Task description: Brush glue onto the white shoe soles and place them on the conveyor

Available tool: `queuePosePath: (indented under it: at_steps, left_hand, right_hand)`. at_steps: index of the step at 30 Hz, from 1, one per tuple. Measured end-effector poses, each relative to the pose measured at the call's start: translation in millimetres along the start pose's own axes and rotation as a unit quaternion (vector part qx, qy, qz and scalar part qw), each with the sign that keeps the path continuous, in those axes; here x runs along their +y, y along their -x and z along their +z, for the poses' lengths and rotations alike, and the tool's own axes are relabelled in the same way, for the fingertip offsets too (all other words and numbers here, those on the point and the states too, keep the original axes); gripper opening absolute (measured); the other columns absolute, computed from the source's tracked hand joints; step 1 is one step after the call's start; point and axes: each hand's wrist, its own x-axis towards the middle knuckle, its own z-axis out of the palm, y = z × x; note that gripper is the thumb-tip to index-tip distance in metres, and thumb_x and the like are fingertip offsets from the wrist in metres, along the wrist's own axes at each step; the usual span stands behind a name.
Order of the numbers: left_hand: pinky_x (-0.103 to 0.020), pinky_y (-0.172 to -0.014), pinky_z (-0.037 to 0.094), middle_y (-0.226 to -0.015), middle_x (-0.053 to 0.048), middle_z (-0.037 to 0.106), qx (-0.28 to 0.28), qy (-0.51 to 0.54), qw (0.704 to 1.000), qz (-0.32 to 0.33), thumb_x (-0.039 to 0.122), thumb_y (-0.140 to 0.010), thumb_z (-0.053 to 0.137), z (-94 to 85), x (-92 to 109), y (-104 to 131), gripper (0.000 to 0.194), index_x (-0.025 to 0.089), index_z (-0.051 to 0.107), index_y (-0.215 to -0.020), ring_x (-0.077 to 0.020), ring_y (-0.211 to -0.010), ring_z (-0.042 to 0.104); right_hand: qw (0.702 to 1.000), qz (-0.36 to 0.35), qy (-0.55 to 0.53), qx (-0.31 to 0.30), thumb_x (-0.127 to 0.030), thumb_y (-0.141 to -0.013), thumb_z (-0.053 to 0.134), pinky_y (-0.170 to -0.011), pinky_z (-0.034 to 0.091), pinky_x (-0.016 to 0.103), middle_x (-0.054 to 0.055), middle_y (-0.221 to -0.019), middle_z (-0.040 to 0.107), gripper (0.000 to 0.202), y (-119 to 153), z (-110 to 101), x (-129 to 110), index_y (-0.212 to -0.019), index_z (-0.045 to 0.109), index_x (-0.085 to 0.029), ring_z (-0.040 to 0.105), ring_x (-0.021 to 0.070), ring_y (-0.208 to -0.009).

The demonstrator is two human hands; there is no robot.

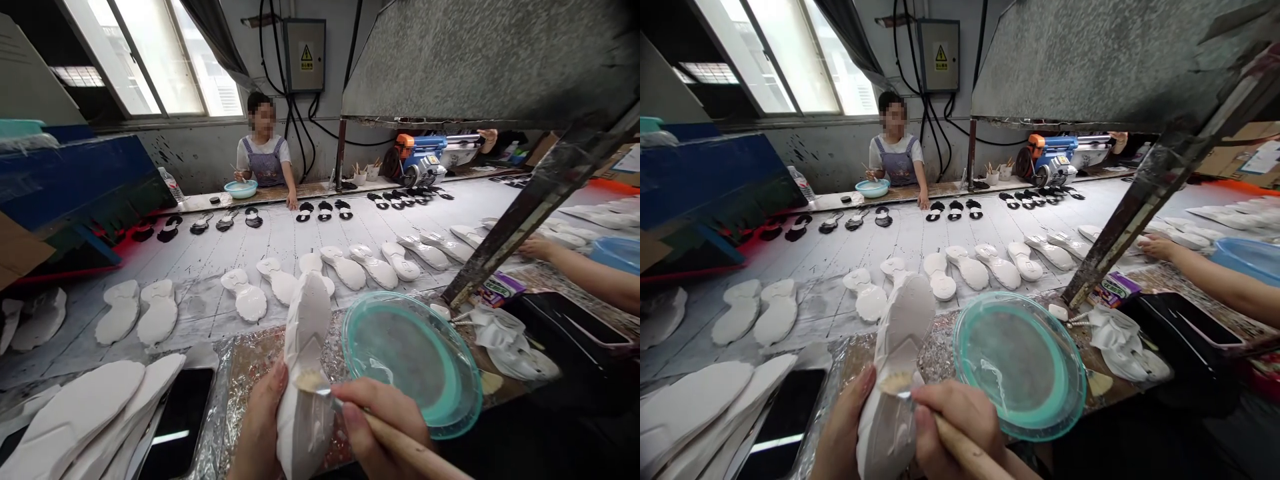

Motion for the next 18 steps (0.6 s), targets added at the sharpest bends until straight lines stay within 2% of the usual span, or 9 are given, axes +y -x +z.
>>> queuePosePath:
  at_steps: [2, 3, 4, 6, 8, 11, 14, 16, 18]
  left_hand:
    - [-0.034, -0.074, 0.059, -0.08, -0.01, 0.076, 0.01, 0.003, 0.998, -0.065, 0.025, -0.089, 0.062, 0.6, 6.5, -10.9, 0.021, 0.012, 0.075, -0.1, -0.0262, -0.079, 0.072]
    - [-0.035, -0.078, 0.059, -0.083, -0.011, 0.077, 0.021, 0.02, 0.997, -0.077, 0.026, -0.092, 0.057, -1.5, 9.4, -16.5, 0.025, 0.011, 0.075, -0.103, -0.0265, -0.082, 0.073]
    - [-0.036, -0.082, 0.059, -0.087, -0.011, 0.077, 0.031, 0.047, 0.997, -0.06, 0.027, -0.094, 0.054, -5.6, 11.6, -21.6, 0.028, 0.013, 0.074, -0.107, -0.0262, -0.087, 0.073]
    - [-0.038, -0.089, 0.057, -0.099, -0.009, 0.078, 0.032, 0.108, 0.993, 0.031, 0.032, -0.095, 0.051, -19.0, 12.4, -28.5, 0.03, 0.021, 0.073, -0.113, -0.025, -0.098, 0.072]
    - [-0.042, -0.092, 0.056, -0.108, -0.006, 0.077, 0.007, 0.149, 0.985, 0.082, 0.043, -0.093, 0.053, -35.7, 8.9, -30.8, 0.03, 0.03, 0.073, -0.112, -0.0261, -0.105, 0.07]
    - [-0.044, -0.076, 0.06, -0.11, -0.009, 0.076, -0.036, 0.114, 0.992, -0.033, 0.059, -0.087, 0.054, -53.5, 1.9, -31.1, 0.042, 0.029, 0.075, -0.106, -0.0315, -0.096, 0.072]
    - [-0.035, -0.062, 0.059, -0.099, -0.013, 0.077, -0.031, 0.053, 0.986, -0.155, 0.051, -0.096, 0.04, -55.5, -1.5, -33.9, 0.049, 0.018, 0.076, -0.098, -0.0263, -0.077, 0.074]
    - [-0.029, -0.063, 0.058, -0.091, -0.012, 0.078, -0.031, 0.046, 0.982, -0.179, 0.04, -0.099, 0.037, -53.4, -3.0, -36.9, 0.048, 0.013, 0.076, -0.093, -0.0215, -0.072, 0.073]
    - [-0.026, -0.063, 0.057, -0.087, -0.011, 0.078, -0.048, 0.06, 0.982, -0.172, 0.039, -0.098, 0.042, -53.2, -5.7, -39.2, 0.044, 0.01, 0.076, -0.097, -0.0204, -0.07, 0.073]
  right_hand:
    - [1.0, 0.016, -0.013, -0.018, -0.023, -0.091, 0.057, -0.05, 0.053, 0.02, 0.0, -0.07, 0.072, 0.013, 2.2, -6.6, 6.9, -0.097, 0.068, -0.024, 0.066, 0.0137, -0.052]
    - [0.998, 0.057, -0.017, -0.019, -0.026, -0.092, 0.058, -0.049, 0.052, 0.02, 0.0, -0.069, 0.071, 0.011, 3.2, -13.1, 13.5, -0.095, 0.069, -0.024, 0.064, 0.0133, -0.051]
    - [0.992, 0.125, -0.018, -0.026, -0.03, -0.093, 0.06, -0.047, 0.05, 0.02, 0.001, -0.069, 0.069, 0.012, 4.1, -21.4, 22.3, -0.095, 0.069, -0.023, 0.062, 0.0129, -0.051]
    - [0.958, 0.282, -0.035, -0.038, -0.039, -0.094, 0.062, -0.046, 0.049, 0.021, 0.001, -0.065, 0.064, 0.023, 6.3, -41.1, 44.5, -0.102, 0.069, -0.019, 0.058, 0.0138, -0.052]
    - [0.929, 0.368, 0.014, -0.039, -0.05, -0.089, 0.065, -0.044, 0.044, 0.022, 0.0, -0.063, 0.059, 0.032, 10.3, -58.9, 67.8, -0.094, 0.068, -0.018, 0.054, 0.0135, -0.051]
    - [0.903, 0.405, 0.117, -0.089, -0.053, -0.089, 0.06, -0.046, 0.037, 0.024, -0.003, -0.053, 0.048, 0.037, 21.3, -69.7, 92.6, -0.072, 0.06, -0.02, 0.049, 0.0146, -0.048]
    - [0.898, 0.406, 0.121, -0.124, -0.051, -0.084, 0.062, -0.049, 0.035, 0.026, -0.002, -0.052, 0.048, 0.038, 32.8, -63.1, 100.7, -0.062, 0.056, -0.021, 0.051, 0.0175, -0.05]
    - [0.894, 0.411, 0.107, -0.146, -0.051, -0.08, 0.064, -0.049, 0.032, 0.026, -0.001, -0.051, 0.048, 0.039, 35.7, -58.9, 99.6, -0.057, 0.053, -0.022, 0.049, 0.0177, -0.049]
    - [0.889, 0.424, 0.097, -0.144, -0.051, -0.081, 0.063, -0.049, 0.031, 0.026, -0.002, -0.051, 0.045, 0.04, 33.7, -60.1, 96.5, -0.057, 0.05, -0.022, 0.048, 0.0172, -0.049]
